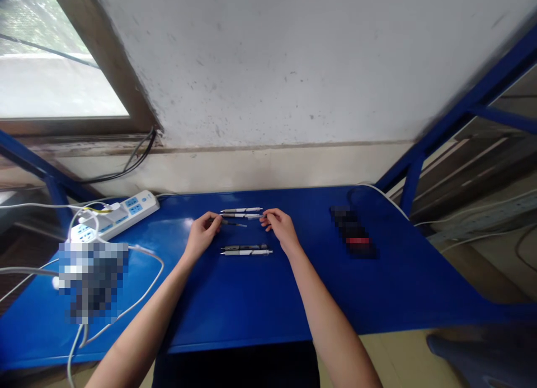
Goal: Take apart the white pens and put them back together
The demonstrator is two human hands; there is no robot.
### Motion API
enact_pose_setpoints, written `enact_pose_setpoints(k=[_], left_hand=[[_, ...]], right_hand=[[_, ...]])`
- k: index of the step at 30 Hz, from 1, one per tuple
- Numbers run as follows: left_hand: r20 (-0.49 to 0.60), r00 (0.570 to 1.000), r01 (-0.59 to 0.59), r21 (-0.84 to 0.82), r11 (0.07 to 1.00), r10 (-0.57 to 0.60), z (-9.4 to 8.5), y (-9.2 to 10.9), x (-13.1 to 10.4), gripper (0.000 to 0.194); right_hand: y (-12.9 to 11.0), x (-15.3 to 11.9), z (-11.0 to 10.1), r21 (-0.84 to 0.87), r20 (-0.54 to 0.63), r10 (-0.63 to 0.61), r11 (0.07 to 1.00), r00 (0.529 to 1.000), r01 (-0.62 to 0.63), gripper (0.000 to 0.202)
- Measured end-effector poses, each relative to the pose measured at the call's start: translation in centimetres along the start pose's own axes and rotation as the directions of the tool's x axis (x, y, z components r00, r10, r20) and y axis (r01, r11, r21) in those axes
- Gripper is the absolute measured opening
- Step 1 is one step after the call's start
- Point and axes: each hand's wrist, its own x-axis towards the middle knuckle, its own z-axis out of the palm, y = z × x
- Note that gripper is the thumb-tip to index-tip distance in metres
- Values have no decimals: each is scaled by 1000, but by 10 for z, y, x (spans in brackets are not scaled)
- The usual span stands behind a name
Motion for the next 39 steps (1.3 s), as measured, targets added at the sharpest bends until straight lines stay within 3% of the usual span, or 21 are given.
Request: enact_pose_setpoints(k=[11, 19, 26, 29, 32, 35, 39], left_hand=[[-27, 1000, -7, 30, 1000, 8, -4, 2, 1, 28], [-156, 986, -30, 143, 989, 53, -9, 4, 1, 24], [-270, 962, -6, 120, 993, 38, -13, 4, 3, 25], [-196, 979, 44, -48, 998, -52, -10, -1, 5, 32], [-54, 973, 200, -290, 936, -224, -4, -8, 7, 41], [63, 957, 278, -467, 839, -282, 0, -12, 7, 46], [154, 945, 323, -546, 773, -287, 1, -12, 6, 44]], right_hand=[[0, 0, 4, -49, 4, -21, 999, 1000, 22, 17], [0, -1, -1, 24, 1, -4, 1000, 1000, 4, 24], [-8, -6, -1, 159, -15, 38, 987, 999, -35, 24], [-9, -6, 2, 219, 6, 53, 974, 999, -53, 24], [-9, -6, 4, 243, 37, 65, 967, 997, -72, 26], [-9, -7, 5, 250, 65, 62, 965, 996, -76, 25], [-10, -7, 3, 267, 88, 78, 958, 993, -99, 24]])
